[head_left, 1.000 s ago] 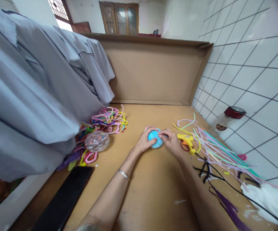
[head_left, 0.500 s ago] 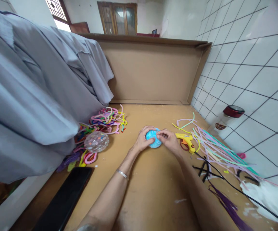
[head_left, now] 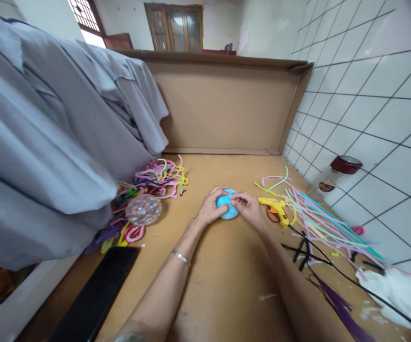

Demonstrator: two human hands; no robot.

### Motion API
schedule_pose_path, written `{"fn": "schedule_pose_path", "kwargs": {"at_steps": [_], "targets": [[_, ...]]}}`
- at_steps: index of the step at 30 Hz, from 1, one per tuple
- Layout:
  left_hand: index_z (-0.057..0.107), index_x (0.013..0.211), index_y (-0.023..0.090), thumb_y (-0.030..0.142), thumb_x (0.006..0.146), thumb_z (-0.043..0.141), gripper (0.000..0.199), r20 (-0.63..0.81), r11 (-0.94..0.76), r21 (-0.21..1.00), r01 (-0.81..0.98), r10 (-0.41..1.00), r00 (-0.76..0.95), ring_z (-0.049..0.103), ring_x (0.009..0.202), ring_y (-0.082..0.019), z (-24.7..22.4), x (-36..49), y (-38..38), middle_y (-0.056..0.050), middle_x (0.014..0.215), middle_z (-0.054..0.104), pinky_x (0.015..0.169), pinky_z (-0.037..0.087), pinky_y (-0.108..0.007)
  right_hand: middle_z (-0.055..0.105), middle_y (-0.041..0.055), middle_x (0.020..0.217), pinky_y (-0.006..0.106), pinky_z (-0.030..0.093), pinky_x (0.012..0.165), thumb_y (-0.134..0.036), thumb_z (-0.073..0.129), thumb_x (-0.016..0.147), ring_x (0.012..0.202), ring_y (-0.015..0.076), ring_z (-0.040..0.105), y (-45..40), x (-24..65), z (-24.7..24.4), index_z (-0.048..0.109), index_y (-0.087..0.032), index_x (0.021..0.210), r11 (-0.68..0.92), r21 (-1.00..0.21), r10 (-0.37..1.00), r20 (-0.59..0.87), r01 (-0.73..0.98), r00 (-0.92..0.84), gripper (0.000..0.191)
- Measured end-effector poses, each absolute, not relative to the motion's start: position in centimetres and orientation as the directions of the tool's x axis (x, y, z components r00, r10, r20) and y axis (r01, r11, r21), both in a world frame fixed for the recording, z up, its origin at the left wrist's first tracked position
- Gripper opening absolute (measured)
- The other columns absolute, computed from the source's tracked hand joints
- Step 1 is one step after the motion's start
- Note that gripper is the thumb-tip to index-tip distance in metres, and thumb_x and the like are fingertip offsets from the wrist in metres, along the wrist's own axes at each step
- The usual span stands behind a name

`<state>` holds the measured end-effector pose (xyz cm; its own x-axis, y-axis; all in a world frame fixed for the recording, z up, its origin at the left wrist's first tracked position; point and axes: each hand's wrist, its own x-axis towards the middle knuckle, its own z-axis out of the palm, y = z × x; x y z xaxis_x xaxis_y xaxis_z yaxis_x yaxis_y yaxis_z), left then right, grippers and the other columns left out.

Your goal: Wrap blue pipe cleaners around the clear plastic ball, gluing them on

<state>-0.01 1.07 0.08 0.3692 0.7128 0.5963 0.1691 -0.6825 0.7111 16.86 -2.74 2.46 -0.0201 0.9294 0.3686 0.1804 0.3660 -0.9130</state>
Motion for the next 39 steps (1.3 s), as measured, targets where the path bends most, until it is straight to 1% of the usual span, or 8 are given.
{"fn": "schedule_pose_path", "kwargs": {"at_steps": [4,9,12,17,21,24,32,39], "targets": [[0.062,0.104,0.017,0.028,0.071,0.061,0.034,0.567,-0.642,0.758,0.116,0.737,0.368,0.053,0.121,-0.029,-0.1,-0.2,1.1,-0.013,0.126,0.058,0.104,0.04,-0.045,0.063,0.0021,0.071,0.029,0.044,0.063,-0.044,0.065,0.073,0.067,0.0157,0.055,-2.7,16.8,2.5,0.07,-0.021,0.073,0.36,-0.908,0.929,0.37,0.213,0.01,0.024],[0.066,0.11,0.018,0.026,0.069,0.06,0.042,0.487,-0.543,0.839,0.042,0.783,0.387,0.044,0.13,-0.031,-0.3,0.0,1.3,-0.012,0.135,0.05,0.111,0.033,-0.046,0.068,0.005,0.08,0.033,0.049,0.07,-0.048,0.065,0.073,0.075,0.0191,0.06,-2.2,17.1,2.1,0.069,-0.021,0.08,0.343,-0.925,0.899,0.374,0.163,0.23,0.028],[0.07,0.107,0.019,0.024,0.068,0.056,0.042,0.456,-0.499,0.866,0.009,0.798,0.394,0.042,0.132,-0.031,-0.3,0.0,1.5,-0.01,0.135,0.049,0.113,0.031,-0.045,0.069,0.0061,0.088,0.036,0.05,0.076,-0.046,0.068,0.069,0.081,0.0208,0.062,-1.7,17.2,1.6,0.068,-0.021,0.084,0.318,-0.94,0.893,0.34,0.122,0.294,0.029],[0.065,0.111,0.021,0.023,0.064,0.051,0.049,0.445,-0.455,0.888,-0.067,0.815,0.37,0.05,0.122,-0.029,-0.5,0.2,1.7,-0.006,0.122,0.06,0.111,0.035,-0.044,0.068,0.004,0.086,0.037,0.048,0.08,-0.044,0.073,0.061,0.084,0.0214,0.061,-1.5,17.1,1.4,0.067,-0.021,0.084,0.206,-0.976,0.954,0.184,-0.074,0.238,0.033],[0.064,0.107,0.02,0.022,0.062,0.05,0.048,0.426,-0.417,0.902,-0.11,0.824,0.374,0.049,0.123,-0.03,-0.5,0.6,1.6,-0.006,0.125,0.06,0.109,0.035,-0.044,0.067,0.0013,0.082,0.033,0.046,0.077,-0.04,0.077,0.059,0.079,0.0181,0.059,-1.9,16.6,1.8,0.067,-0.021,0.081,0.151,-0.968,0.979,0.118,-0.199,0.168,0.031],[0.065,0.104,0.019,0.022,0.062,0.05,0.045,0.431,-0.423,0.899,-0.11,0.817,0.382,0.048,0.125,-0.031,-0.3,0.8,1.4,-0.008,0.126,0.06,0.11,0.034,-0.045,0.065,-0.0003,0.078,0.03,0.045,0.072,-0.036,0.078,0.055,0.075,0.0161,0.057,-2.2,16.2,2.0,0.065,-0.021,0.079,0.129,-0.953,0.983,0.086,-0.274,0.165,0.031],[0.065,0.102,0.019,0.024,0.064,0.052,0.041,0.478,-0.475,0.872,-0.116,0.775,0.413,0.048,0.125,-0.032,0.0,0.9,1.1,-0.009,0.125,0.058,0.109,0.032,-0.046,0.061,-0.0035,0.071,0.026,0.042,0.06,-0.026,0.075,0.05,0.065,0.0133,0.054,-2.2,15.6,1.5,0.058,-0.022,0.076,0.136,-0.941,0.976,0.074,-0.311,0.204,0.032],[0.063,0.104,0.02,0.029,0.067,0.052,0.04,0.486,-0.492,0.864,-0.104,0.764,0.425,0.047,0.125,-0.032,-0.1,0.9,1.2,-0.009,0.126,0.057,0.109,0.031,-0.046,0.06,-0.0037,0.07,0.027,0.043,0.059,-0.026,0.07,0.052,0.062,0.0136,0.053,-2.0,15.4,1.2,0.056,-0.023,0.078,0.15,-0.945,0.973,0.089,-0.289,0.214,0.03]]}}
